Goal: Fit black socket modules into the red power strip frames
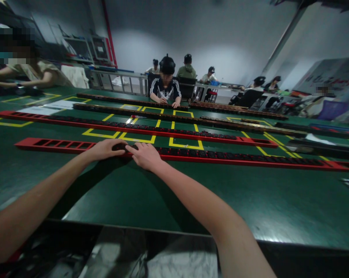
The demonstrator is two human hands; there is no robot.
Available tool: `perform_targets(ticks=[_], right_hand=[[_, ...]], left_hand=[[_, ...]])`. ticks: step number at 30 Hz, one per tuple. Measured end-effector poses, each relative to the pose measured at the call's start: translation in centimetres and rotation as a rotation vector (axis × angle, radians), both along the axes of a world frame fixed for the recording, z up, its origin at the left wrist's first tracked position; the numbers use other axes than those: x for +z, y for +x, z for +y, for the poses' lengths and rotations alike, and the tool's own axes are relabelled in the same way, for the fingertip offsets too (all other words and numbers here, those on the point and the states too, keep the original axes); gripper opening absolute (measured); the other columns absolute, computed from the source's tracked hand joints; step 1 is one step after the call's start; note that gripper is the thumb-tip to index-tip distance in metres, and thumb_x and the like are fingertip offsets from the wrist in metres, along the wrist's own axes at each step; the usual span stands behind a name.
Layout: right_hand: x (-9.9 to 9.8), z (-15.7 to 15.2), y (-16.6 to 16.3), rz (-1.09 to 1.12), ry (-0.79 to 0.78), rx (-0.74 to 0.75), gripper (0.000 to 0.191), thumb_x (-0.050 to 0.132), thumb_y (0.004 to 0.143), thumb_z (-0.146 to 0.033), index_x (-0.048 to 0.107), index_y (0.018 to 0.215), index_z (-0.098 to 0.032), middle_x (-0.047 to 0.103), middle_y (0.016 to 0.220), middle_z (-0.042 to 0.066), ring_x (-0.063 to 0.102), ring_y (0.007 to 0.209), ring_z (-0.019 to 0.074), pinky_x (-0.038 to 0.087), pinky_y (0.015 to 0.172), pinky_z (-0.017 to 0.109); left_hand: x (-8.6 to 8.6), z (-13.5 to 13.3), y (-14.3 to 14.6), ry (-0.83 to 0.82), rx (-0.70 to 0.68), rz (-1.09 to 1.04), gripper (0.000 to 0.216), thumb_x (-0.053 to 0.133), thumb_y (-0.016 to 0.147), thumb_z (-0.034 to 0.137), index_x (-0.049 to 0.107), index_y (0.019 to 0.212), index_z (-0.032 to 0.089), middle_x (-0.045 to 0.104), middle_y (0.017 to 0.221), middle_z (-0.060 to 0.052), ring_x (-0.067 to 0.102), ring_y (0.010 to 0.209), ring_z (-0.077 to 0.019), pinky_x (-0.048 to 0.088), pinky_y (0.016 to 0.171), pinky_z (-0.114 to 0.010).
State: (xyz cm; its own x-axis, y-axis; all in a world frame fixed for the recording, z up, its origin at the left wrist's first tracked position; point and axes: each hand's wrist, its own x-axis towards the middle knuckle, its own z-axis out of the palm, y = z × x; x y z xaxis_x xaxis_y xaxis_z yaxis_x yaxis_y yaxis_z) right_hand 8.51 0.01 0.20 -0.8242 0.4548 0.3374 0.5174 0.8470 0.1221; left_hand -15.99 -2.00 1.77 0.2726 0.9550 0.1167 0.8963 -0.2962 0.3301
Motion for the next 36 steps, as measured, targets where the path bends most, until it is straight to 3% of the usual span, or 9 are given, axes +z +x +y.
perform_targets(ticks=[36], right_hand=[[-0.12, 0.09, -0.04, 0.012, 0.034, 0.02, 0.051, 0.051, 0.108, -0.031, 0.044, 0.158, -0.023, 0.06, 0.146, 0.017, 0.063, 0.126, 0.0313, 0.056, 0.1, 0.049]], left_hand=[[-0.31, 0.31, -0.23, 0.004, -0.015, 0.017, 0.063, 0.053, 0.085, 0.062, 0.068, 0.129, 0.021, 0.074, 0.129, -0.011, 0.068, 0.114, -0.0307, 0.051, 0.097, -0.039]])
